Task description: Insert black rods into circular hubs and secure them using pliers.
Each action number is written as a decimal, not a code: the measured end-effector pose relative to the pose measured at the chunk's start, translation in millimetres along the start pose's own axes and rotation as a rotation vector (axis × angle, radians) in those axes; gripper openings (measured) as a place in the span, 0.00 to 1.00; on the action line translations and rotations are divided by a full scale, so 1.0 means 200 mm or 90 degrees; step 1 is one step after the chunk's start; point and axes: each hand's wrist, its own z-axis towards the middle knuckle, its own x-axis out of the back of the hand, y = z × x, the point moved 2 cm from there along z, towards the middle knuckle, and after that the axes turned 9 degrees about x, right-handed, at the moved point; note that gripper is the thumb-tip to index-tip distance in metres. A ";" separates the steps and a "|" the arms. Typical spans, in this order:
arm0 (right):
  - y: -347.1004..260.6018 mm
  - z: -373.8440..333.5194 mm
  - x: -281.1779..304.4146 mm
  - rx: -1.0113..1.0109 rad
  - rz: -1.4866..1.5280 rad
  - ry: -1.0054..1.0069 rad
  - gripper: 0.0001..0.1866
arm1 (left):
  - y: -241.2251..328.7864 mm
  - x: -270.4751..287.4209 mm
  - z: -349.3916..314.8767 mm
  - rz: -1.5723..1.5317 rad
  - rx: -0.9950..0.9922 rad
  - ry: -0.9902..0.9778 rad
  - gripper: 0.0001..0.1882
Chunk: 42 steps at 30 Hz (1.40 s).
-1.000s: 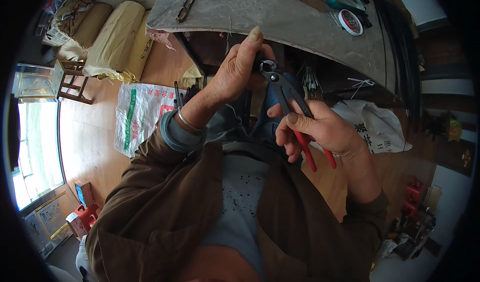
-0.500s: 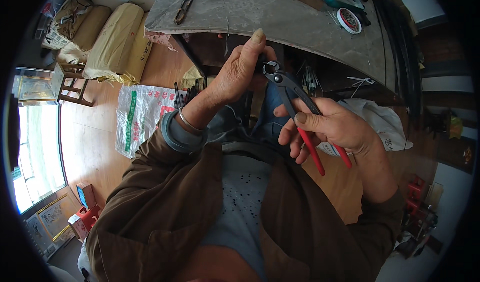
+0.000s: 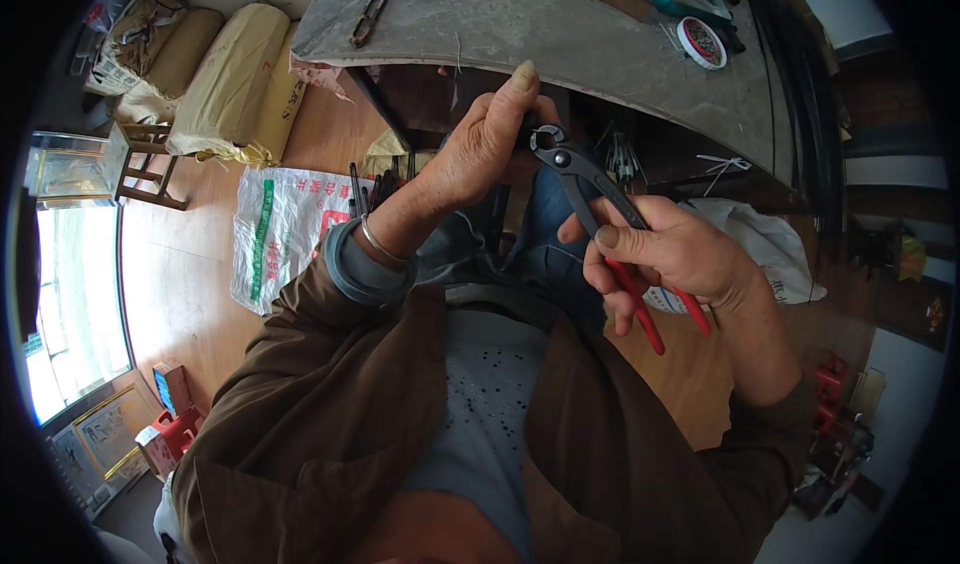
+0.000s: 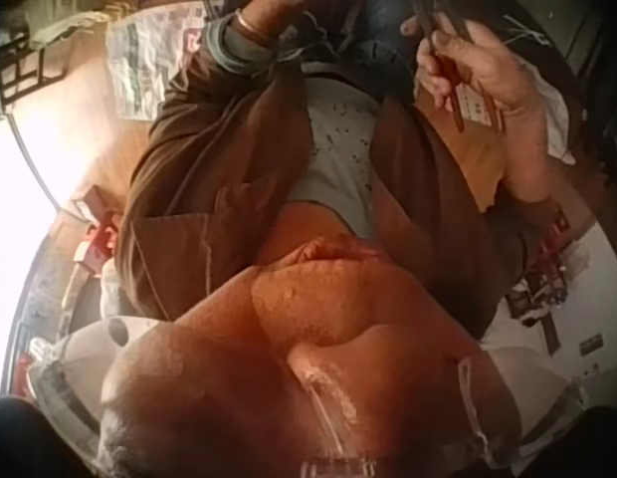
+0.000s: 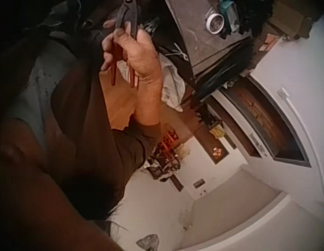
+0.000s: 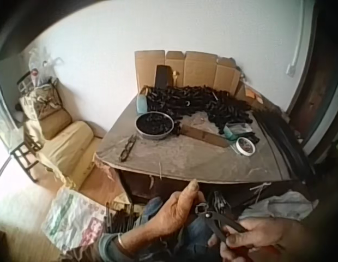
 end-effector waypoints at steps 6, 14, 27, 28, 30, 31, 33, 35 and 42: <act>0.10 0.05 -0.06 0.042 -0.075 0.061 0.14 | -0.02 0.01 0.00 0.012 -0.001 0.027 0.38; 0.21 0.13 -0.09 0.083 -0.124 0.148 0.09 | -0.03 -0.01 -0.01 -0.028 -0.006 0.075 0.37; 0.21 0.12 -0.20 0.076 0.307 -0.002 0.13 | -0.05 0.01 -0.01 0.033 -0.014 0.072 0.40; 0.21 0.13 -0.21 0.091 0.331 -0.012 0.14 | -0.05 0.01 -0.02 0.033 -0.014 0.071 0.40; 0.22 0.13 -0.17 0.086 0.255 0.009 0.15 | -0.05 0.01 -0.02 0.021 0.003 0.096 0.39; 0.22 0.13 -0.15 0.081 0.177 0.032 0.16 | -0.05 0.01 -0.02 0.022 0.003 0.096 0.39; 0.21 0.11 -0.15 0.091 0.126 0.041 0.17 | -0.05 0.00 -0.03 0.022 0.005 0.091 0.39; 0.20 0.10 -0.13 0.101 0.074 0.051 0.17 | -0.04 0.01 -0.04 0.026 0.004 0.077 0.38; 0.21 0.10 -0.11 0.089 0.151 -0.001 0.20 | -0.05 0.02 -0.04 0.005 0.030 0.065 0.37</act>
